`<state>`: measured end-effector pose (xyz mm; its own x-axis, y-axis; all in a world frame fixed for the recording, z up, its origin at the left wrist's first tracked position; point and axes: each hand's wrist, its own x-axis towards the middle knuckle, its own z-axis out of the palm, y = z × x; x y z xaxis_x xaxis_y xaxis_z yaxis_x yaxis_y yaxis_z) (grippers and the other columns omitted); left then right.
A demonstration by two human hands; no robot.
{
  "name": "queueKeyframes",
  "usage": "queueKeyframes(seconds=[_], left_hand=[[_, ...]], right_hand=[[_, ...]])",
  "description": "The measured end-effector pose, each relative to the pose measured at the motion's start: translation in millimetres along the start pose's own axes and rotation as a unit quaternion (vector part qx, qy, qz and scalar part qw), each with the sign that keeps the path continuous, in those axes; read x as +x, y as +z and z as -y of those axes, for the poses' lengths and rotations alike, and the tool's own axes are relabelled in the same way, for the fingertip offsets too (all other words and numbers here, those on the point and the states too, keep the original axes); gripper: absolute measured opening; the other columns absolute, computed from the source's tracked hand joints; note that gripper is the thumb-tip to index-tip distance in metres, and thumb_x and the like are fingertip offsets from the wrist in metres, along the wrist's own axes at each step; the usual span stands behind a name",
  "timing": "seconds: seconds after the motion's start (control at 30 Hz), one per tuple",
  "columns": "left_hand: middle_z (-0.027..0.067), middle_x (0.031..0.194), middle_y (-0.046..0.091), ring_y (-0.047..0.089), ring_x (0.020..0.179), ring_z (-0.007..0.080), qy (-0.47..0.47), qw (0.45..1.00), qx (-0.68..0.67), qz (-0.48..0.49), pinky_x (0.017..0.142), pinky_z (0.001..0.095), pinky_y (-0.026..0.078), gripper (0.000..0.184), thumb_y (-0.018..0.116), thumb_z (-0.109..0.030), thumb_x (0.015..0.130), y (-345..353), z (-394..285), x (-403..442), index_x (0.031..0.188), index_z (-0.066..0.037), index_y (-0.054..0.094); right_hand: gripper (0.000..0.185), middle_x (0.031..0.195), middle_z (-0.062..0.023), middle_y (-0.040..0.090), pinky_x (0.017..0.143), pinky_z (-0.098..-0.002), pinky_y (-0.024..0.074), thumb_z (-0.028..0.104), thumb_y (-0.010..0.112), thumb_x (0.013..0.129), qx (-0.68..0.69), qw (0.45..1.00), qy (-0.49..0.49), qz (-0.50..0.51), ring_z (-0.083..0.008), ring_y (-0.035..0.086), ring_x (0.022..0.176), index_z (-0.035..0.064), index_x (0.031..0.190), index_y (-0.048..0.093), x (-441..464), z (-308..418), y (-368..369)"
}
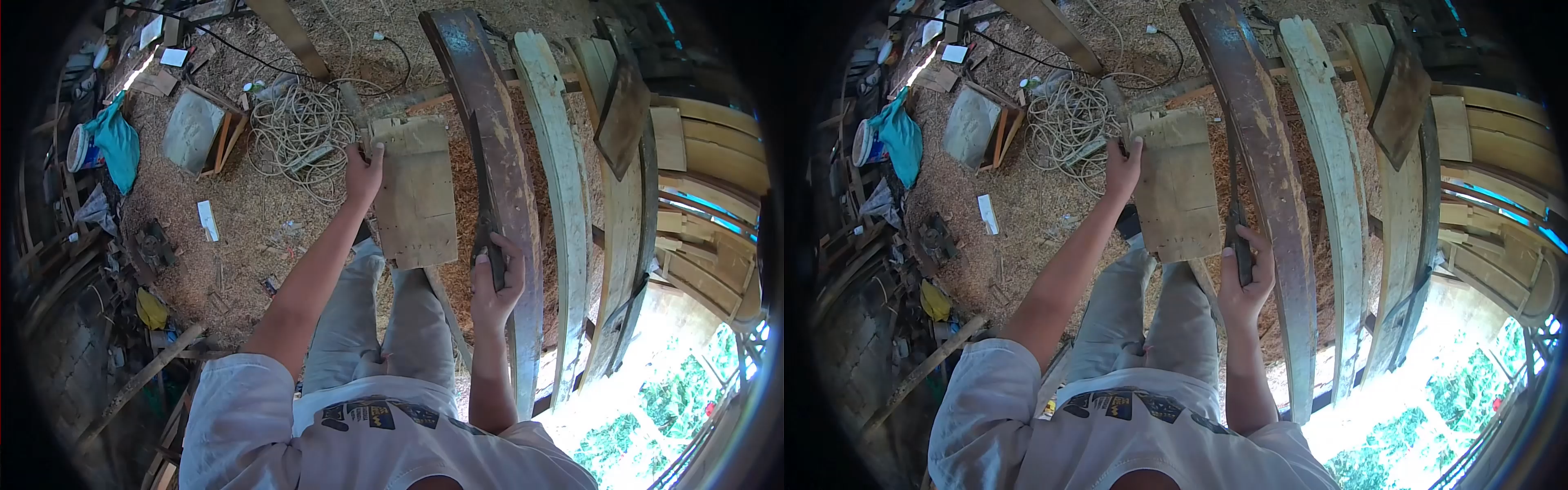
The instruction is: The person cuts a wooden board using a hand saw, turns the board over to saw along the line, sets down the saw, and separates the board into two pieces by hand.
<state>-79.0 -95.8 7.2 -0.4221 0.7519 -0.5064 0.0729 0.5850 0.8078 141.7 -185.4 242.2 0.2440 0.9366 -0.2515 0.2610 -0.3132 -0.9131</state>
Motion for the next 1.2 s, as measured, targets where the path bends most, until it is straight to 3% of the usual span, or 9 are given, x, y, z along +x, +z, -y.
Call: queueKeyframes(seconds=[0.03, 0.23, 0.37, 0.47, 0.63, 0.7, 0.8, 1.03, 1.2], left_hand=[[0.0183, 0.095, 0.068, 0.068, 0.087, 0.0364, 0.015, 0.998, 0.067, -0.011, 0.077, 0.0479, 0.052, 0.039, 0.059, -0.038, 0.108, 1, -4, -3, 0.118, -0.002, 0.051], [0.0206, 0.088, 0.067, 0.066, 0.079, 0.0445, 0.117, 0.981, 0.039, -0.148, 0.069, 0.0512, 0.05, 0.035, 0.052, -0.037, 0.112, 30, 19, -24, 0.108, -0.001, 0.052], [0.0224, 0.088, 0.066, 0.066, 0.08, 0.043, 0.071, 0.983, 0.035, -0.165, 0.073, 0.0487, 0.05, 0.038, 0.05, -0.038, 0.112, 46, 10, -47, 0.107, -0.001, 0.054], [0.0197, 0.083, 0.06, 0.061, 0.08, 0.0451, 0.091, 0.981, 0.041, -0.168, 0.071, 0.053, 0.048, 0.035, 0.052, -0.035, 0.111, 50, 17, -51, 0.101, -0.002, 0.052], [0.0229, 0.095, 0.054, 0.057, 0.083, 0.0448, 0.131, 0.958, 0.174, -0.185, 0.072, 0.0559, 0.047, 0.036, 0.055, -0.036, 0.109, 60, 30, -65, 0.097, -0.001, 0.053], [0.0234, 0.097, 0.053, 0.056, 0.083, 0.0441, 0.131, 0.958, 0.183, -0.177, 0.073, 0.0548, 0.047, 0.035, 0.056, -0.035, 0.109, 63, 24, -70, 0.098, -0.001, 0.054], [0.0238, 0.099, 0.051, 0.054, 0.085, 0.0427, 0.159, 0.945, 0.218, -0.183, 0.077, 0.053, 0.046, 0.033, 0.059, -0.033, 0.107, 64, 11, -70, 0.098, -0.001, 0.056], [0.0233, 0.101, 0.05, 0.049, 0.098, 0.0413, 0.245, 0.908, 0.269, -0.209, 0.089, 0.0537, 0.041, 0.03, 0.061, -0.029, 0.105, 63, 10, -63, 0.097, 0.0, 0.059], [0.0246, 0.106, 0.052, 0.048, 0.101, 0.0409, 0.253, 0.909, 0.274, -0.186, 0.09, 0.0534, 0.041, 0.027, 0.06, -0.026, 0.106, 61, 14, -59, 0.104, 0.002, 0.06]], right_hand=[[0.035, 0.091, -0.0004, 0.064, 0.059, -0.0189, 0.0364, -0.003, 0.066, 0.096, -0.001, 1.0, 0.002, -0.001, -0.0018, 0.048, 0.068, 0.0013, 0.13, 0.064, 0, 0, 0], [0.034, 0.097, -0.0013, 0.066, 0.06, -0.0195, 0.0376, -0.004, 0.065, 0.097, -0.005, 1.0, -0.016, -0.006, -0.0016, 0.049, 0.069, 0.0001, 0.131, 0.063, 4, -8, -2], [0.034, 0.099, -0.0021, 0.066, 0.06, -0.0199, 0.0381, -0.003, 0.065, 0.096, 0.013, 1.0, 0.028, -0.005, -0.0018, 0.05, 0.069, 0.0004, 0.131, 0.064, 10, -7, -3], [0.035, 0.101, -0.0024, 0.067, 0.06, -0.0198, 0.0381, -0.004, 0.065, 0.096, 0.011, 0.999, 0.034, -0.004, -0.0019, 0.05, 0.069, 0.0009, 0.13, 0.064, 14, -8, -7], [0.035, 0.1, -0.0022, 0.066, 0.06, -0.0194, 0.0372, -0.003, 0.066, 0.096, 0.004, 1.0, 0.023, 0.002, -0.0016, 0.049, 0.07, 0.0012, 0.13, 0.064, 24, -6, -7], [0.032, 0.084, 0.0003, 0.06, 0.06, -0.021, 0.0376, -0.001, 0.063, 0.097, -0.044, 0.999, -0.006, 0.015, -0.003, 0.049, 0.069, -0.0006, 0.129, 0.064, 29, 0, -7], [0.033, 0.095, -0.0006, 0.063, 0.061, -0.0195, 0.0374, -0.002, 0.065, 0.096, -0.02, 0.999, 0.004, 0.046, -0.0017, 0.049, 0.071, 0.002, 0.129, 0.065, 37, -8, -10], [0.032, 0.09, 0.0003, 0.062, 0.064, -0.0213, 0.0402, 0.002, 0.066, 0.097, -0.053, 0.995, -0.007, 0.088, -0.0035, 0.05, 0.072, 0.0022, 0.129, 0.066, 65, -12, -10], [0.033, 0.091, -0.0012, 0.062, 0.067, -0.0229, 0.0421, 0.003, 0.068, 0.096, -0.072, 0.986, 0.059, 0.136, -0.0044, 0.051, 0.076, 0.0041, 0.129, 0.067, 84, -11, -13]])
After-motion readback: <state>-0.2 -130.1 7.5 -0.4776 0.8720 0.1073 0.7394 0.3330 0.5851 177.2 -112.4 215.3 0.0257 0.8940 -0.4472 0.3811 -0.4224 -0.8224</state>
